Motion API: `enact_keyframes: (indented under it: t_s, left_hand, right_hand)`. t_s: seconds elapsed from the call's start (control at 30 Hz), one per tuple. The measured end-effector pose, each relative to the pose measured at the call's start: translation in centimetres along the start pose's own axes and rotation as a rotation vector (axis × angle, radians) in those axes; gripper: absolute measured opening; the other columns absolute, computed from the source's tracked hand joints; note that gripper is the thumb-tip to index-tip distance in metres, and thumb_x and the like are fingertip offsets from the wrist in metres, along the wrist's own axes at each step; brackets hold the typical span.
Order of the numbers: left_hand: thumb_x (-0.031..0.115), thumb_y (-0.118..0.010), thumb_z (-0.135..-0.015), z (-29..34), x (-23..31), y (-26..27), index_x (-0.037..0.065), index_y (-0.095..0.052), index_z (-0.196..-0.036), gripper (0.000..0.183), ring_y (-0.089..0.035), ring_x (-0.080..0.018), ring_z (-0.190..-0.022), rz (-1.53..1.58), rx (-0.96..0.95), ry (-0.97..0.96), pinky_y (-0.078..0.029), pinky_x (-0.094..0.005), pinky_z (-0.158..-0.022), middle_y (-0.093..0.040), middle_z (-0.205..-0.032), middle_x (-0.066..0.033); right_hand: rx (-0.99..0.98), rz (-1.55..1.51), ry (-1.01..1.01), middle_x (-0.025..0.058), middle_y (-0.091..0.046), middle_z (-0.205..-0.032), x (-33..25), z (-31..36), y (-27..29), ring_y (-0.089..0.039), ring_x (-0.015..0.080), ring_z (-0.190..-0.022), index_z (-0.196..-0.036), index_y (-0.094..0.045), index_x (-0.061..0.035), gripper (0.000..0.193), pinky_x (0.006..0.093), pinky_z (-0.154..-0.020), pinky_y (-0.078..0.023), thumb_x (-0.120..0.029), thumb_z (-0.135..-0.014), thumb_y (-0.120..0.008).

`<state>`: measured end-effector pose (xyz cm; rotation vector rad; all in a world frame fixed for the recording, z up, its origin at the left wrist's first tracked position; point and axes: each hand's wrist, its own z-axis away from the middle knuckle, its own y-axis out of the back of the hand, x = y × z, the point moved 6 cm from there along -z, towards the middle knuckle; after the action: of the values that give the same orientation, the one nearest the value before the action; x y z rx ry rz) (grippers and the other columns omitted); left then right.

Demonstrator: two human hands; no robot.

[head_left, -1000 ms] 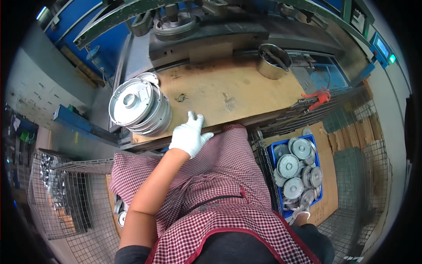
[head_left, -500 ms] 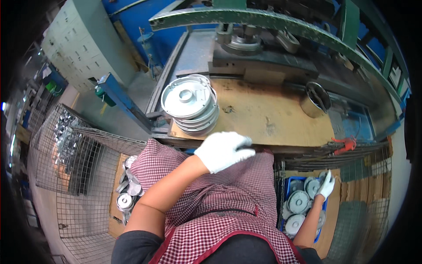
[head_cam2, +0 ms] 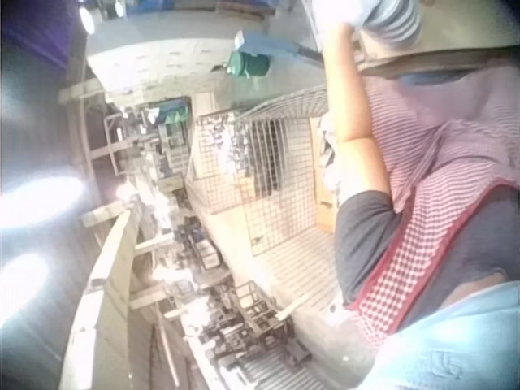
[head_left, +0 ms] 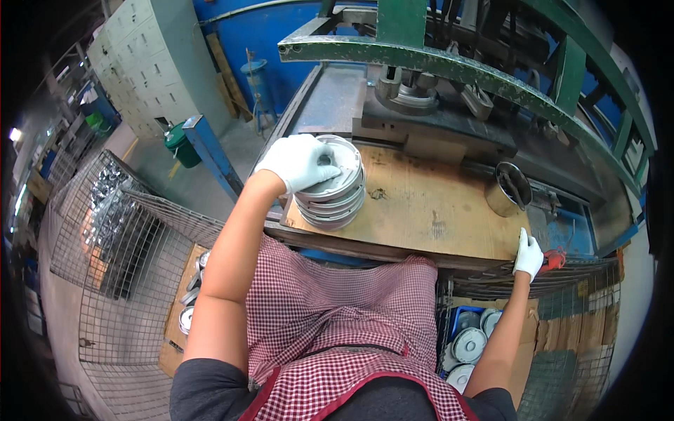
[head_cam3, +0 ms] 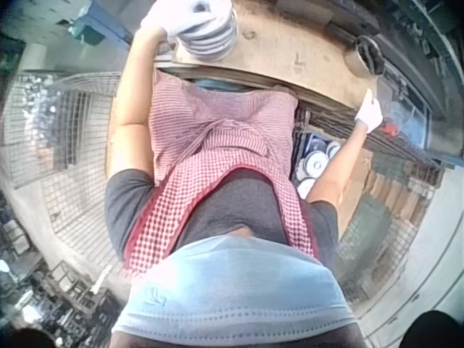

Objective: Operating a metal press to process circular metal plates and sorting them into containers.

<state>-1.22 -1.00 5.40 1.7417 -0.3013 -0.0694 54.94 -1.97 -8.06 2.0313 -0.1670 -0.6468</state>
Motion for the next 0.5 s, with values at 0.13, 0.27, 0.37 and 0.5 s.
enact_keyframes:
  t_s: [0.13, 0.27, 0.37, 0.5]
  left_hand:
    - [0.037, -0.063, -0.079, -0.4, 0.9, 0.4, 0.018, -0.071, -0.1, 0.03, -0.065, -0.0307, -0.086, -0.003, -0.022, -0.152, -0.051, -0.0397, -0.077, -0.069, -0.091, -0.0135]
    - [0.037, -0.064, -0.08, -1.4, 0.9, -0.1, 0.012, -0.07, -0.106, 0.036, -0.063, -0.0325, -0.093, 0.052, -0.165, -0.105, -0.05, -0.0397, -0.082, -0.068, -0.096, -0.0152]
    - [0.048, -0.055, -0.084, -3.9, 0.3, 0.4, 0.01, -0.073, -0.097, 0.044, -0.066, -0.0323, -0.086, 0.087, 0.122, 0.033, -0.051, -0.0402, -0.079, -0.07, -0.092, -0.0143]
    - [0.056, -0.041, -0.091, -6.5, -0.6, -3.3, 0.01, -0.073, -0.099, 0.056, -0.064, -0.0338, -0.096, 0.085, 0.043, 0.221, -0.048, -0.0399, -0.086, -0.069, -0.099, -0.0174]
  right_hand:
    - [0.03, -0.033, 0.042, 0.022, -0.067, -0.092, 0.1, 0.3, 0.2, -0.064, 0.038, -0.087, -0.094, -0.07, -0.0018, 0.049, 0.0435, -0.081, -0.048, -0.048, -0.09, -0.055]
    - [0.071, -0.041, 0.022, 0.0212, -0.068, -0.09, -0.3, 0.4, 0.4, -0.065, 0.0375, -0.085, -0.093, -0.071, -0.0023, 0.046, 0.0427, -0.08, -0.048, -0.046, -0.09, -0.056]
    - [0.066, -0.068, -0.026, 0.0203, -0.068, -0.089, -0.1, 0.5, 0.3, -0.065, 0.0362, -0.084, -0.092, -0.071, -0.0037, 0.046, 0.0424, -0.078, -0.049, -0.047, -0.089, -0.057]
    - [0.107, -0.076, -0.018, 0.0203, -0.067, -0.084, 0.1, 0.6, 0.6, -0.065, 0.0368, -0.082, -0.088, -0.072, -0.0042, 0.047, 0.042, -0.077, -0.049, -0.048, -0.088, -0.056]
